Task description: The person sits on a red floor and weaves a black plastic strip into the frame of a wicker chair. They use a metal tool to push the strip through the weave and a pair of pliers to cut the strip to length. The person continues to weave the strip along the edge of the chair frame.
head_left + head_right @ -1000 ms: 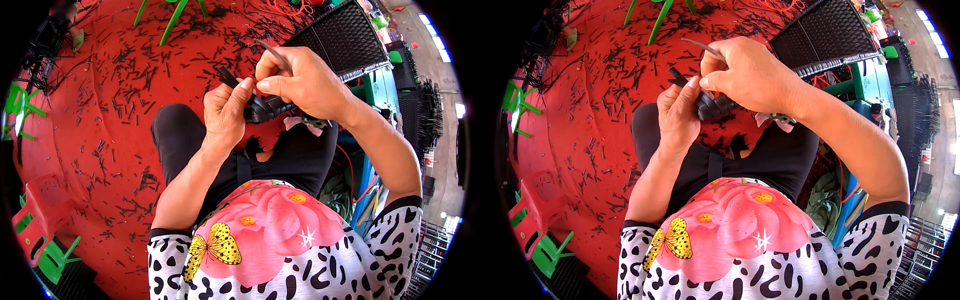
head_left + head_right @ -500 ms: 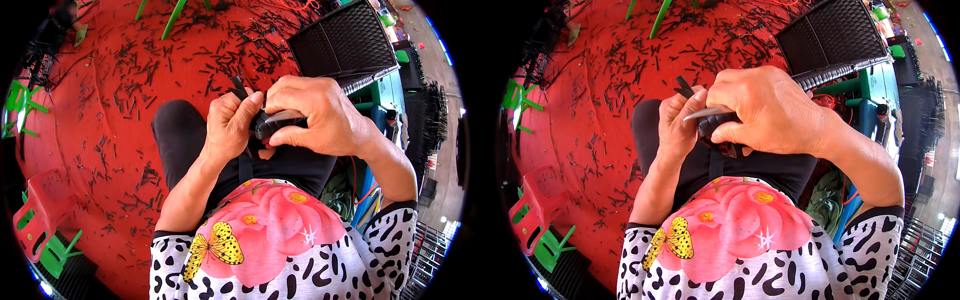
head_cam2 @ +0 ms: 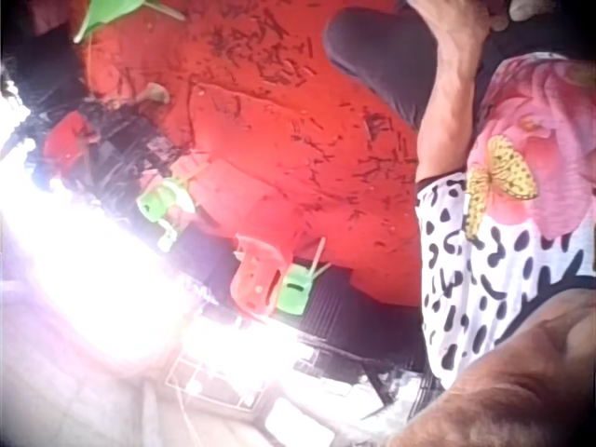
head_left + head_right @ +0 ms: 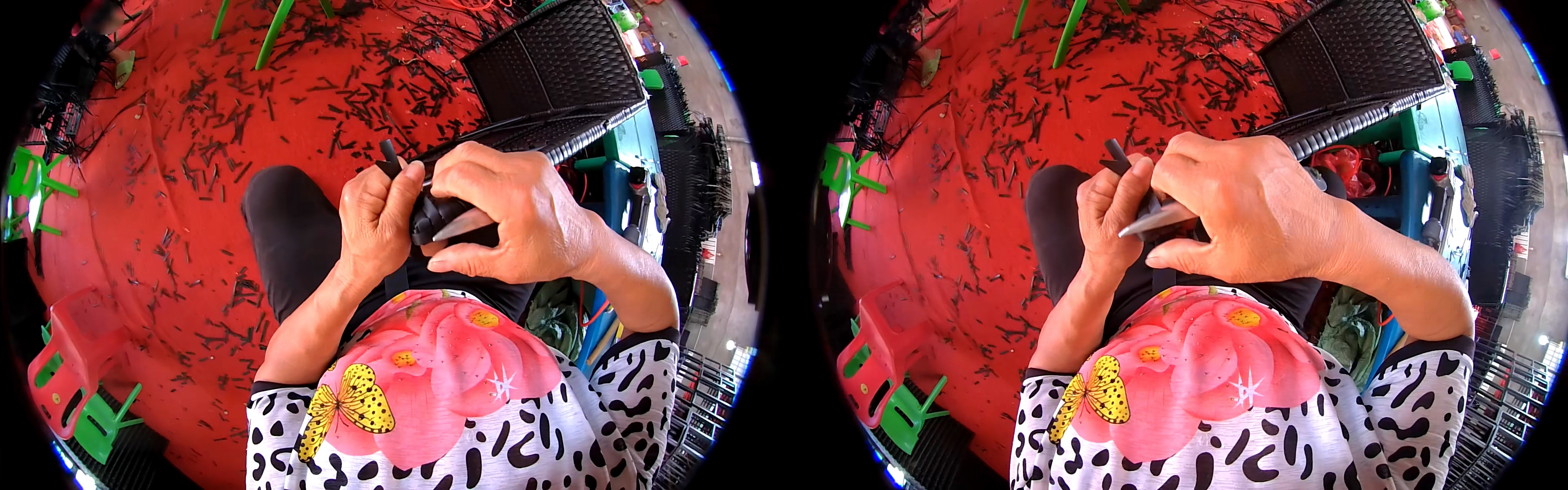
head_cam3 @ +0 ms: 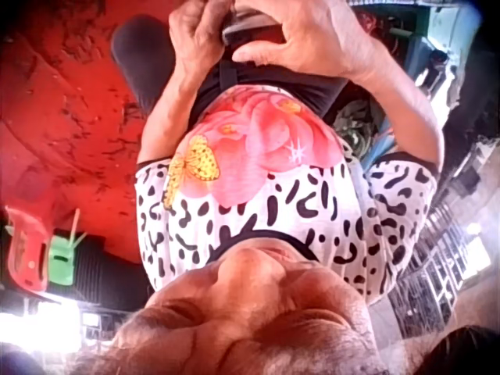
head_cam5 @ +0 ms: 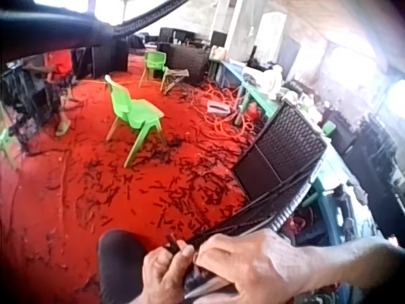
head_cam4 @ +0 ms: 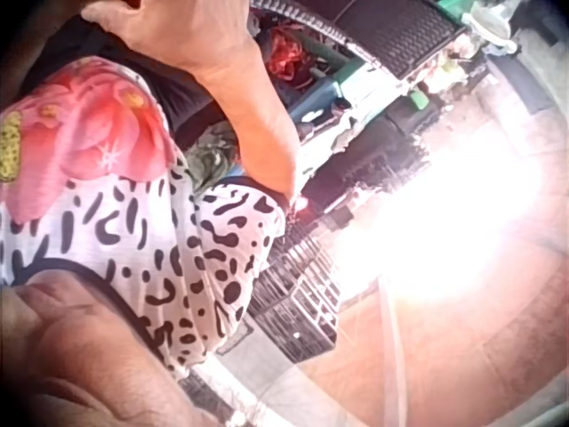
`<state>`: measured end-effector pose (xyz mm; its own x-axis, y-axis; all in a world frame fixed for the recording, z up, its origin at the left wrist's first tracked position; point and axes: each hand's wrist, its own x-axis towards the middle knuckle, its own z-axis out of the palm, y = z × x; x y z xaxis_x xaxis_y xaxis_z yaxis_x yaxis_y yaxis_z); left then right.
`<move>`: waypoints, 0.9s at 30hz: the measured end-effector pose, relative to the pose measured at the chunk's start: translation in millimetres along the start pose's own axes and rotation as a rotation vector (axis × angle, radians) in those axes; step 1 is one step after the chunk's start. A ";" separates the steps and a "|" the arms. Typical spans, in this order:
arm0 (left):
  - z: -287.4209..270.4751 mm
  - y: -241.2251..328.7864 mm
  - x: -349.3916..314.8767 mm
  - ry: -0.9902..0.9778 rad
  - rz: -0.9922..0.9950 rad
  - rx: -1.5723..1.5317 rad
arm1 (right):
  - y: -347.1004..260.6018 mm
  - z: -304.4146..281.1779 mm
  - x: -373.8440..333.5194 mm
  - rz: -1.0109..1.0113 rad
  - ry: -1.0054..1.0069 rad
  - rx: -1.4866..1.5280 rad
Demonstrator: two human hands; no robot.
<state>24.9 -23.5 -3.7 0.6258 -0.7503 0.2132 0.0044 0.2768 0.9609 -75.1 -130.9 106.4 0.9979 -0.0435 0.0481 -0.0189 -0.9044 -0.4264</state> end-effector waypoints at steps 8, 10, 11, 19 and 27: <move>1.2 -0.6 -4.8 0.087 -0.046 0.043 | -12.2 13.9 -1.0 0.016 0.062 -0.219; 0.9 0.1 -3.8 0.090 -0.058 0.021 | -10.9 15.0 -0.5 -0.030 0.096 -0.221; 1.2 1.1 -2.6 0.093 -0.079 0.005 | -9.5 14.7 0.0 -0.054 0.115 -0.221; 0.0 -1.5 11.9 0.130 -0.162 -0.179 | -2.4 18.4 -55.8 0.214 0.401 0.662; -7.7 -5.8 22.7 0.151 -0.147 -0.353 | 15.1 116.9 -119.1 0.780 0.078 1.334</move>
<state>45.1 -37.5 -5.9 0.7055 -0.7083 0.0244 0.3533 0.3813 0.8543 -187.0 -89.8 -11.4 0.7608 -0.3680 -0.5346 -0.4057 0.3733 -0.8343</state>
